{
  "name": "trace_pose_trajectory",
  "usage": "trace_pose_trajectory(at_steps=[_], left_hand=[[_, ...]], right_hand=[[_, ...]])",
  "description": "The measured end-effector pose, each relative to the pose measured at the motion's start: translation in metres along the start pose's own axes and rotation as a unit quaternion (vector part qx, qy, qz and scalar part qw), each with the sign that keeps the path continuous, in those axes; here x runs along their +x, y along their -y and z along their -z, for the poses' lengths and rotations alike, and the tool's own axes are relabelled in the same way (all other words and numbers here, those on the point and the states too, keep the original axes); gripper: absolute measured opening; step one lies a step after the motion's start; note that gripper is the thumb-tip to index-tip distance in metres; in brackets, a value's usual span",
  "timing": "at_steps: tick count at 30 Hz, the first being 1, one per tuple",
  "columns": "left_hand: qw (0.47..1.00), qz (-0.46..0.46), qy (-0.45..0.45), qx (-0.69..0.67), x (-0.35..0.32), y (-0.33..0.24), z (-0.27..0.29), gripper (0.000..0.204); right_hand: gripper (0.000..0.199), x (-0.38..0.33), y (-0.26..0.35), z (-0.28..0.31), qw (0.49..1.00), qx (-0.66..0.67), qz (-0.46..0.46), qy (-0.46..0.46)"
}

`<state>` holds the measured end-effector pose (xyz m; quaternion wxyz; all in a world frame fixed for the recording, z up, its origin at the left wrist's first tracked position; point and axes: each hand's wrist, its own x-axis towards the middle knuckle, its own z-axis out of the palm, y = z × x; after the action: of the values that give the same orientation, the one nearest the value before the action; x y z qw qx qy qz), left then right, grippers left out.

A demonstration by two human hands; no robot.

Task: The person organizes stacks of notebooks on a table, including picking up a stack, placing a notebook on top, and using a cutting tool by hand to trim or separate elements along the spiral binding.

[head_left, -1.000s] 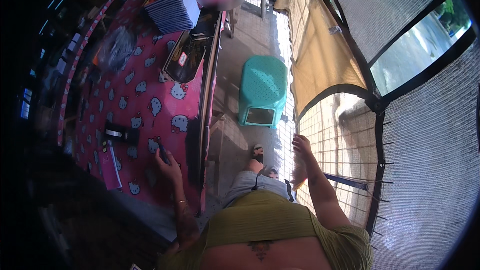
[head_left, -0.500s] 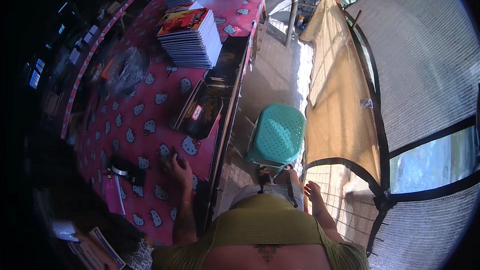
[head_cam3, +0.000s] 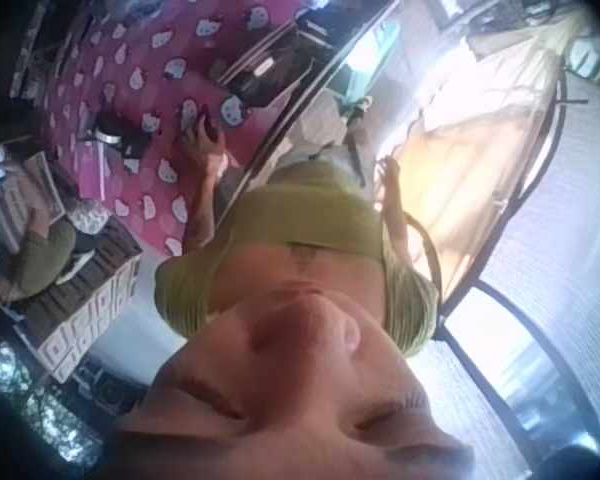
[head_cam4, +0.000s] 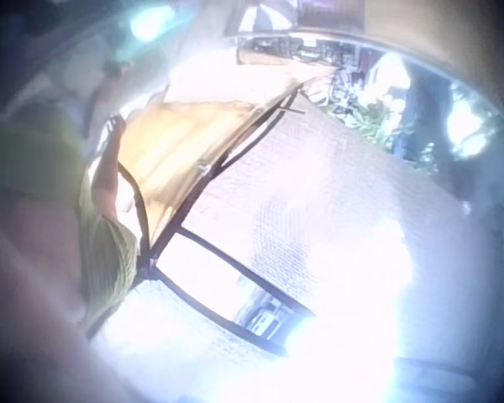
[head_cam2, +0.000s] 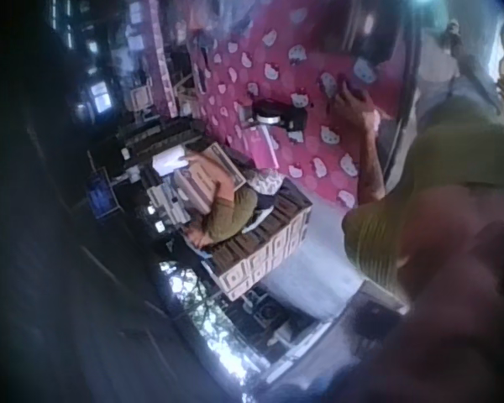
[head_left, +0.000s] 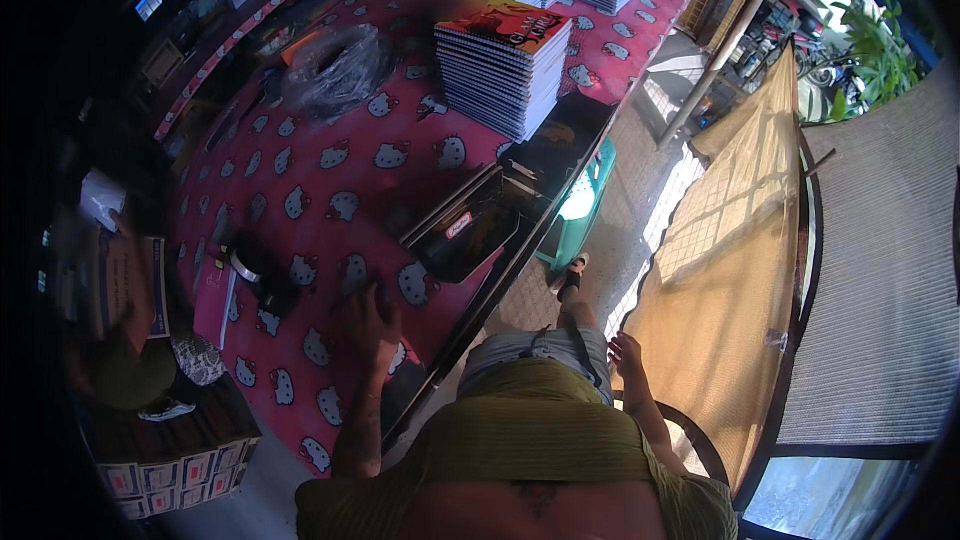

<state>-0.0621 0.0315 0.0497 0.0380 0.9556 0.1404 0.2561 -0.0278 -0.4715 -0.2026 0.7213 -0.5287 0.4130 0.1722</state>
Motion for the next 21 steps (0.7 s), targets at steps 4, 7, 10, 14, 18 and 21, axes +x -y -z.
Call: trace_pose_trajectory(at_steps=[4, 7, 10, 14, 18, 21], left_hand=[[0.999, 0.032, -0.003, -0.03, 0.003, 0.001, -0.009, 0.039], [0.987, 0.102, -0.004, -0.123, -0.002, 0.003, -0.021, 0.043], [0.955, 0.179, -0.03, -0.235, -0.021, 0.018, -0.04, 0.05], [0.982, 0.179, -0.053, 0.036, -0.031, 0.034, -0.051, 0.05], [0.942, 0.263, -0.025, 0.207, -0.034, 0.046, -0.078, 0.055], [0.881, 0.385, -0.064, 0.267, -0.045, 0.036, -0.085, 0.057]], right_hand=[[0.037, 0.036, 0.041, -0.018, 0.999, -0.03, -0.008, 0.032], [0.038, 0.069, 0.071, -0.032, 0.997, -0.043, -0.003, 0.061], [0.04, 0.096, 0.108, -0.06, 0.992, -0.071, -0.001, 0.104], [0.04, 0.14, 0.168, -0.089, 0.984, -0.08, -0.021, 0.155], [0.038, 0.176, 0.248, -0.108, 0.981, -0.09, 0.004, 0.172], [0.038, 0.196, 0.305, -0.124, 0.974, -0.151, 0.027, 0.165]])
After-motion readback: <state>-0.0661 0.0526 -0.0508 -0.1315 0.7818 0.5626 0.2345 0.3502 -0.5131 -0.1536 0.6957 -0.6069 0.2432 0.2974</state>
